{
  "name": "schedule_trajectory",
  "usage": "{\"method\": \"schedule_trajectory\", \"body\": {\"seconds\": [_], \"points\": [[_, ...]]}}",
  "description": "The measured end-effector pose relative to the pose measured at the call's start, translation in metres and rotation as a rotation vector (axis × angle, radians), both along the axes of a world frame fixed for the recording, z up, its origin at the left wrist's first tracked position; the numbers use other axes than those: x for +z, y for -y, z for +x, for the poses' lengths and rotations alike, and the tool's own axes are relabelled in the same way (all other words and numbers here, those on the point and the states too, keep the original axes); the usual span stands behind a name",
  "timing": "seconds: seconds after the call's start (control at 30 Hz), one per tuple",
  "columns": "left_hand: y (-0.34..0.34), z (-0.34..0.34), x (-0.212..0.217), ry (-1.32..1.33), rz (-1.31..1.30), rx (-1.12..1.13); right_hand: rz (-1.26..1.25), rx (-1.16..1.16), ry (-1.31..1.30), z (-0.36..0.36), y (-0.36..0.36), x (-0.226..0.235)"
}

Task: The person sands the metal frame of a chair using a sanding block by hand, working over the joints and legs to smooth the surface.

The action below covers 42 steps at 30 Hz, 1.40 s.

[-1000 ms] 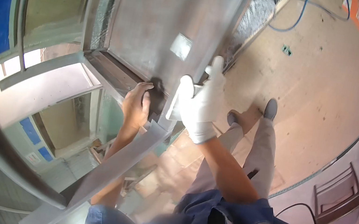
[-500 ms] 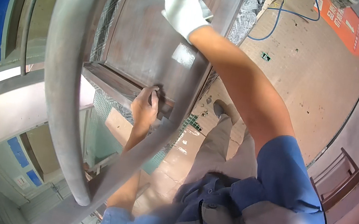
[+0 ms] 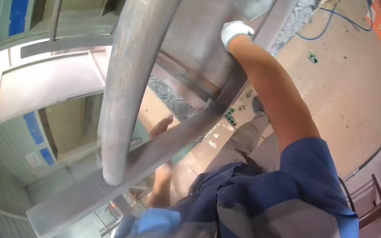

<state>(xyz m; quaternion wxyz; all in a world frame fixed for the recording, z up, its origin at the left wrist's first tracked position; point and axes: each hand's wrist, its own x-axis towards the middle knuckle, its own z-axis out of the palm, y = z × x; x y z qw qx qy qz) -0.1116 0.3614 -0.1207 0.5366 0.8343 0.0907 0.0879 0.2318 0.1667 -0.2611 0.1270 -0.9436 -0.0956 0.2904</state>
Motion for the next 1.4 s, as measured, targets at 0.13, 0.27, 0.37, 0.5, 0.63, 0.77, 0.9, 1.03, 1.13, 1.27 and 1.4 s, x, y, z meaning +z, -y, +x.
{"method": "schedule_trajectory", "body": {"seconds": [0.13,0.27,0.37,0.5,0.63,0.77,0.9,1.03,1.13,1.27,1.4], "points": [[0.034,0.0,0.045,0.054,0.253,-0.265,-0.007,0.221,0.147,0.004,0.006,0.0],[0.063,0.026,0.046,0.053,0.021,-0.121,-0.004,0.015,0.697,0.035,0.042,0.008],[0.067,0.032,0.045,0.061,-0.052,-0.153,-0.068,-0.158,0.418,0.072,0.082,0.01],[0.078,0.028,0.044,0.018,0.029,-0.029,-0.017,0.135,-0.064,0.107,0.102,-0.012],[0.117,0.022,0.035,-0.125,0.203,0.402,-0.126,0.157,-0.014,0.122,0.098,-0.044],[0.143,0.02,0.026,-0.151,0.272,0.616,-0.149,0.168,0.01,0.122,0.093,-0.061],[0.157,0.029,0.029,-0.259,0.244,0.74,-0.134,0.15,0.037,0.117,0.094,-0.068],[0.17,0.044,0.028,-0.005,0.258,0.897,-0.057,0.079,0.109,0.113,0.094,-0.07],[0.171,0.05,0.027,-0.141,0.243,1.002,0.124,-0.04,0.285,0.089,0.09,-0.05],[0.17,0.046,0.035,-0.117,0.207,0.886,0.766,-0.13,0.646,-0.011,0.09,0.027],[0.153,0.033,0.065,-0.422,0.25,0.666,1.348,0.346,0.603,-0.165,0.091,0.133]]}}
